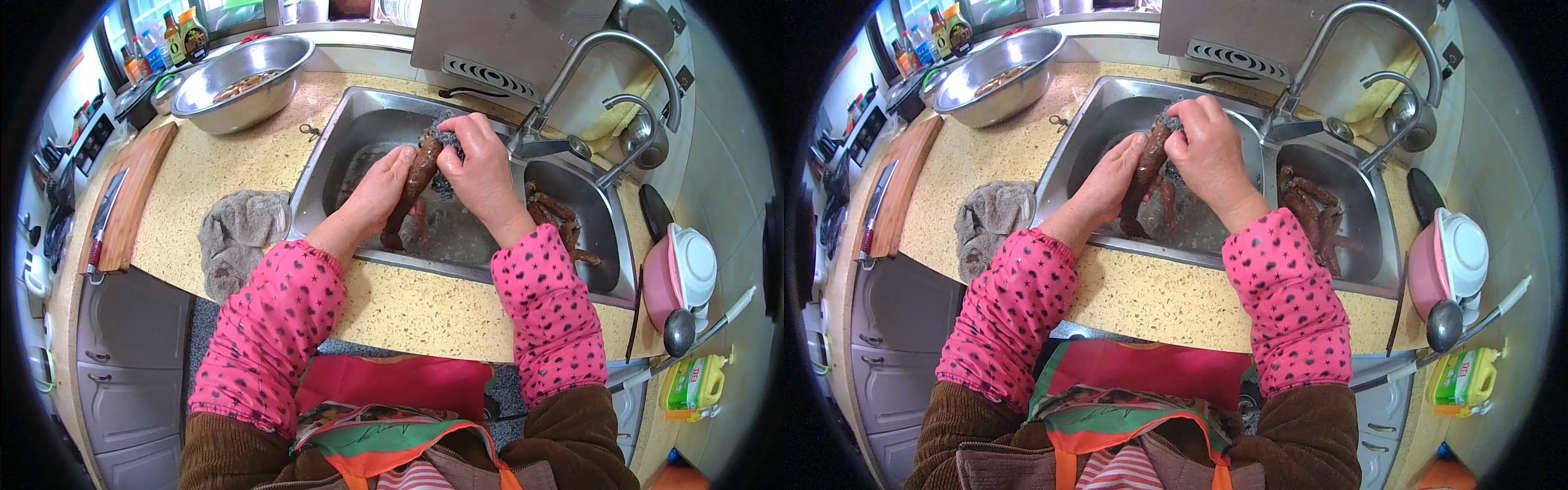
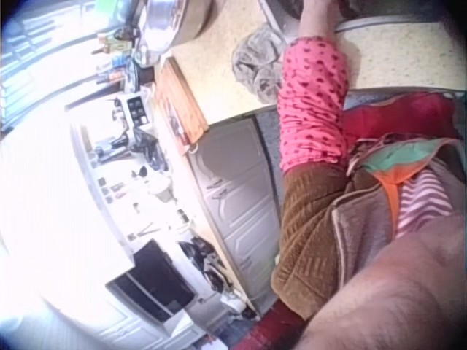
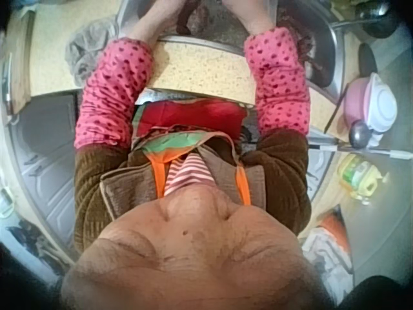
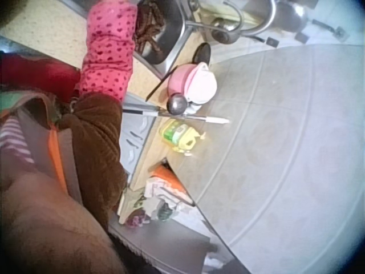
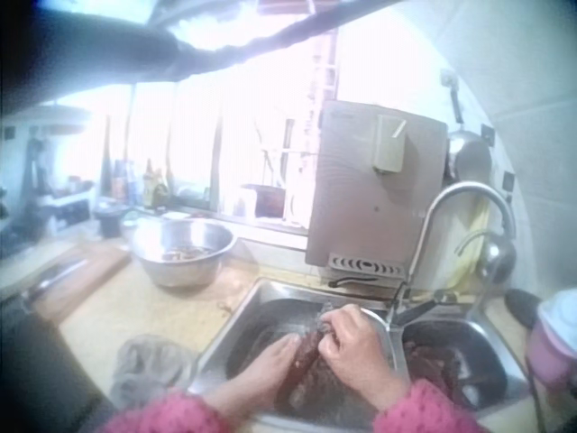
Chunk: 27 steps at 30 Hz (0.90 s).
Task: The person scrubs several dark brown sausages under running water in a kitchen sink using a metal scouring pad. They rotate each sausage to clean all sides and place the cleaned items into the adjacent sink basin.
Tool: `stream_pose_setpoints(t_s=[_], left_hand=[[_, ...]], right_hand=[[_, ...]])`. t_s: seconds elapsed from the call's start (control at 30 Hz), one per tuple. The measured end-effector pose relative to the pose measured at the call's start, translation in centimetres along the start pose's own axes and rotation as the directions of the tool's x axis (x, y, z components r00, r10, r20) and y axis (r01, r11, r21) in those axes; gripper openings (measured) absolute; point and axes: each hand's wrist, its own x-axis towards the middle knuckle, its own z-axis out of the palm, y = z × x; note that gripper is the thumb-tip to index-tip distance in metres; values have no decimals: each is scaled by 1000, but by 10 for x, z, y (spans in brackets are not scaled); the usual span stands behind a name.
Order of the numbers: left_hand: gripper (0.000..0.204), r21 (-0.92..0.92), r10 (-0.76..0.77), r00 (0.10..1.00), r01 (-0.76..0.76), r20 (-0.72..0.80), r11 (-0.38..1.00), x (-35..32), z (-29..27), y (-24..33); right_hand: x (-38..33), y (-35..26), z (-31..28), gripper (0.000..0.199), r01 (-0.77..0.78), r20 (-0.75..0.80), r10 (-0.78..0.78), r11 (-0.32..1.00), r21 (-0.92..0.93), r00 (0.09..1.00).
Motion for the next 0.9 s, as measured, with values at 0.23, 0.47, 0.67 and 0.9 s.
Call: stream_pose_setpoints(t_s=[0.23,0.47,0.67,0.9], left_hand=[[36,54,100,971,-91,-219,994,9,-10,-4],[44,292,79,996,-89,44,952,-2,5,5],[59,223,100,985,-130,141,966,-10,9,19],[55,163,38,988,-63,152,985,-12,6,22]], right_hand=[[-15,-37,14,27,248,89,-239,961,-118,967],[-7,9,6,22,-42,12,44,994,-99,999],[-11,62,-6,15,-556,233,507,791,256,830],[2,24,-13,29,-321,259,214,799,508,942]])
